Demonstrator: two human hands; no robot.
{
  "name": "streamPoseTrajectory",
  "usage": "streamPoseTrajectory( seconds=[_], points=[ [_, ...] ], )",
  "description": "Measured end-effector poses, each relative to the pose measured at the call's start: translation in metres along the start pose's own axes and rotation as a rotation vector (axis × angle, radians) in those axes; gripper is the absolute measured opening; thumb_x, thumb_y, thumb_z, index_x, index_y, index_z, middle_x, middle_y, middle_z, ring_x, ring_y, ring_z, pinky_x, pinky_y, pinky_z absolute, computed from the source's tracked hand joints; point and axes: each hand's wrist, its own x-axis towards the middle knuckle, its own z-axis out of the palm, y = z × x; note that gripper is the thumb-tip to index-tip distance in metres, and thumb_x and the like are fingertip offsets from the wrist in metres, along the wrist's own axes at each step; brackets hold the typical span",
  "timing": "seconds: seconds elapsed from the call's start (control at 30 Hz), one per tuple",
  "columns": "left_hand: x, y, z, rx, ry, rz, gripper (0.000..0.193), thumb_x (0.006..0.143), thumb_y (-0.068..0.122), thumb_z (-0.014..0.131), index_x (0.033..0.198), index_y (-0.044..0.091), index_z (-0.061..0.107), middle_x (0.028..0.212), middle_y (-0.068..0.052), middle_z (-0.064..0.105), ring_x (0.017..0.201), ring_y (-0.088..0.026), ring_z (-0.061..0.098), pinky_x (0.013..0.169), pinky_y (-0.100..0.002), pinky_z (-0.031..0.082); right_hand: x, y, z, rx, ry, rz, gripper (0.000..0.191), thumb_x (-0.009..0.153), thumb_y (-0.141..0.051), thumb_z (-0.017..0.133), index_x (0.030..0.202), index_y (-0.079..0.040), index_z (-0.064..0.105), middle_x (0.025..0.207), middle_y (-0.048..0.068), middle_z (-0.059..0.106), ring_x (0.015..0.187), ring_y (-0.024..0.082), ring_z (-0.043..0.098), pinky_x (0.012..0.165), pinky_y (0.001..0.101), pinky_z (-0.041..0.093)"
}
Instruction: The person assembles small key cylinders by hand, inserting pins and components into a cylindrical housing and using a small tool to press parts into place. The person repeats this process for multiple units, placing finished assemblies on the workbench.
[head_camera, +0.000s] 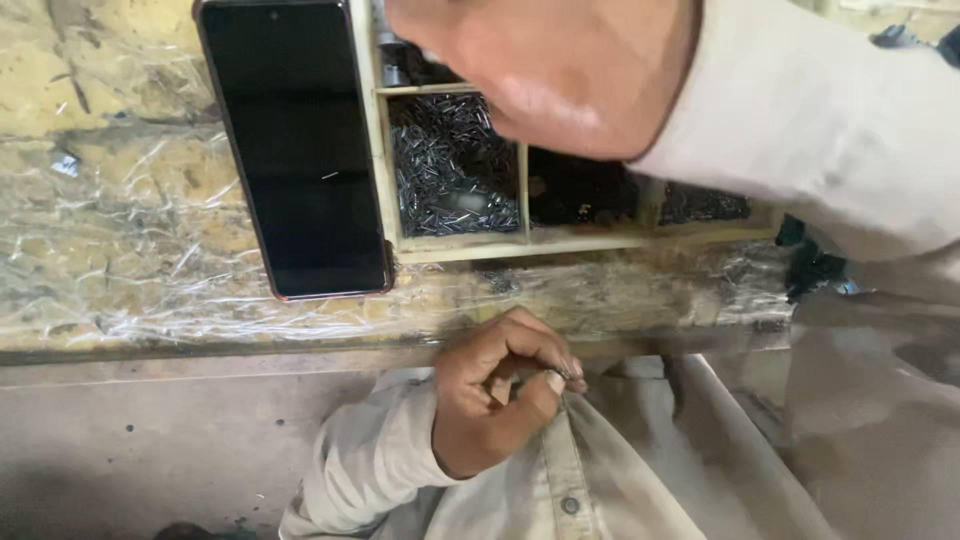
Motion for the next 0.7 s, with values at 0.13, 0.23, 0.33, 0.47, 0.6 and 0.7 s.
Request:
streamPoseTrajectory(
  seconds=[0.13,0.23,0.33,0.47,0.6,0.7],
  points=[
    [-0.002,0.003,-0.007,0.118,-0.031,0.019,0.01,0.098,-0.005,0.059,0.108,-0.005,0.061,0.11,-0.014,0.065,0.097,-0.016,0.065,0.088,-0.03,0.057,-0.013,0.012,0.009,-0.017,-0.187,0.088,0.026,0.099,-0.014,0.066,0.121,-0.001,0.059,0.082,0.014,0.065,0.063,0.025,0.063,0.055,0.0357,0.049],
    [-0.005,0.005,-0.011,0.054,-0.054,-0.015,0.011,0.098,-0.005,0.06,0.108,-0.004,0.06,0.111,-0.014,0.065,0.098,-0.015,0.064,0.089,-0.03,0.056,-0.052,-0.012,-0.006,0.12,-0.005,0.162,0.027,0.094,-0.006,0.074,0.115,0.002,0.06,0.086,0.016,0.065,0.066,0.027,0.062,0.057,0.0368,0.046],
    [-0.007,0.006,-0.013,0.006,-0.014,-0.029,0.008,0.099,-0.002,0.059,0.107,-0.004,0.06,0.109,-0.013,0.066,0.091,-0.014,0.067,0.083,-0.029,0.058,-0.088,-0.056,-0.011,0.3,0.11,0.271,0.034,0.086,0.004,0.072,0.118,0.009,0.06,0.091,0.02,0.063,0.077,0.032,0.061,0.064,0.041,0.047],
    [-0.006,-0.001,-0.005,-0.016,0.01,-0.044,0.009,0.102,-0.001,0.06,0.109,-0.006,0.06,0.109,-0.015,0.064,0.094,-0.015,0.062,0.083,-0.029,0.053,-0.131,-0.095,0.012,0.651,0.352,0.457,0.028,0.088,0.016,0.063,0.114,0.005,0.062,0.103,0.02,0.068,0.093,0.026,0.073,0.074,0.0337,0.064],
    [-0.002,-0.01,0.004,-0.058,0.036,-0.008,0.008,0.102,0.0,0.059,0.109,-0.004,0.058,0.108,-0.014,0.062,0.097,-0.016,0.065,0.089,-0.031,0.056,-0.169,-0.111,0.026,0.661,0.308,0.45,0.031,0.087,0.01,0.071,0.115,0.009,0.058,0.112,0.024,0.064,0.107,0.034,0.07,0.087,0.0409,0.06],
    [-0.004,-0.011,0.003,-0.025,0.043,0.01,0.01,0.1,0.0,0.059,0.11,-0.004,0.059,0.11,-0.013,0.062,0.097,-0.016,0.066,0.091,-0.033,0.059,-0.184,-0.121,0.033,0.68,0.438,0.553,0.033,0.088,0.014,0.066,0.118,0.006,0.053,0.114,0.024,0.062,0.11,0.036,0.069,0.093,0.0442,0.059]
  ],
)
